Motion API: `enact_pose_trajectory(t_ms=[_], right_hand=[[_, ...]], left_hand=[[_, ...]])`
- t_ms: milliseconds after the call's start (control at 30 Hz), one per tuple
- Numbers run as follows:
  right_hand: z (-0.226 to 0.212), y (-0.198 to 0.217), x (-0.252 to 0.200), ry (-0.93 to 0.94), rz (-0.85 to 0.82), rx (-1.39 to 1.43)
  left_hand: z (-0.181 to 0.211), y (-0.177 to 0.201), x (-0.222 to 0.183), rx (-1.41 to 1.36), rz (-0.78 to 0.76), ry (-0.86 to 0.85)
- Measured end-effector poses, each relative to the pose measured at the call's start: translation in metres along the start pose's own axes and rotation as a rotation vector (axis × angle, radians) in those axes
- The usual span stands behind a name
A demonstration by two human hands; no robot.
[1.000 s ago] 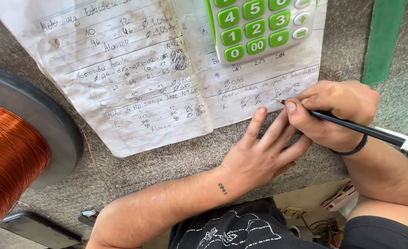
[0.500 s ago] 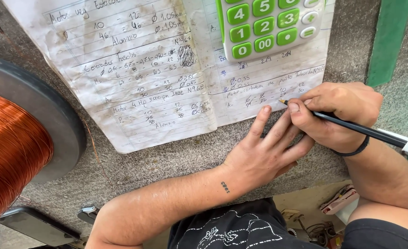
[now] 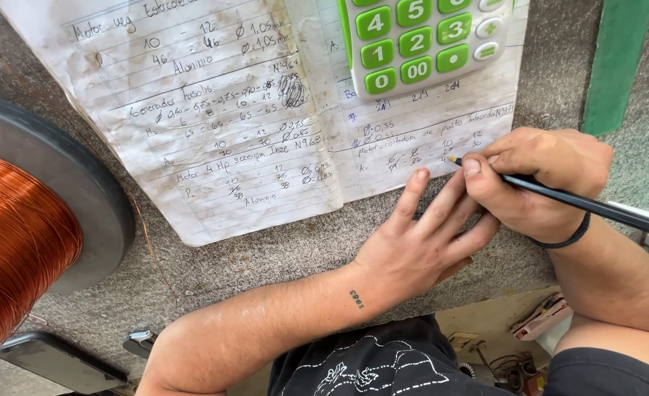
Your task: Measuring wire diameter with a micrometer, calculating specifications, and preparing motor components for repair.
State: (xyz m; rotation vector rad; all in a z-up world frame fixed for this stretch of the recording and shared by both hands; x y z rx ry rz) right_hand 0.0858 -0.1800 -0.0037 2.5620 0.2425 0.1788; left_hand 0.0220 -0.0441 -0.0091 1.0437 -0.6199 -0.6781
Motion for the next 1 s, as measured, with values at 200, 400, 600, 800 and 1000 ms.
enact_pose_trajectory(t_ms=[200,400,600,800,1000], right_hand=[[0.000,0.001,-0.001,-0.004,0.015,-0.032],[0.002,0.004,0.001,-0.054,0.044,0.017],[0.009,0.013,-0.005,-0.051,0.080,-0.036],[0.007,0.011,-0.001,-0.042,0.046,-0.090],[0.005,0.009,-0.001,-0.057,0.043,-0.121]], left_hand=[[-0.001,0.002,0.001,0.010,-0.012,-0.002],[0.001,-0.003,0.000,-0.012,-0.012,-0.002],[-0.001,0.001,0.001,-0.031,-0.006,-0.002],[0.000,-0.001,0.001,-0.043,-0.006,0.004],[-0.001,0.000,0.002,-0.029,-0.003,0.006]])
Point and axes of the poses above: each hand's wrist, its own x-axis towards the middle knuckle, its own y-axis out of the back of the hand, z = x × y, the point moved 6 cm from there along x, towards the middle knuckle, and after that the axes turned 2 degrees about -y, right-handed, at the moved point
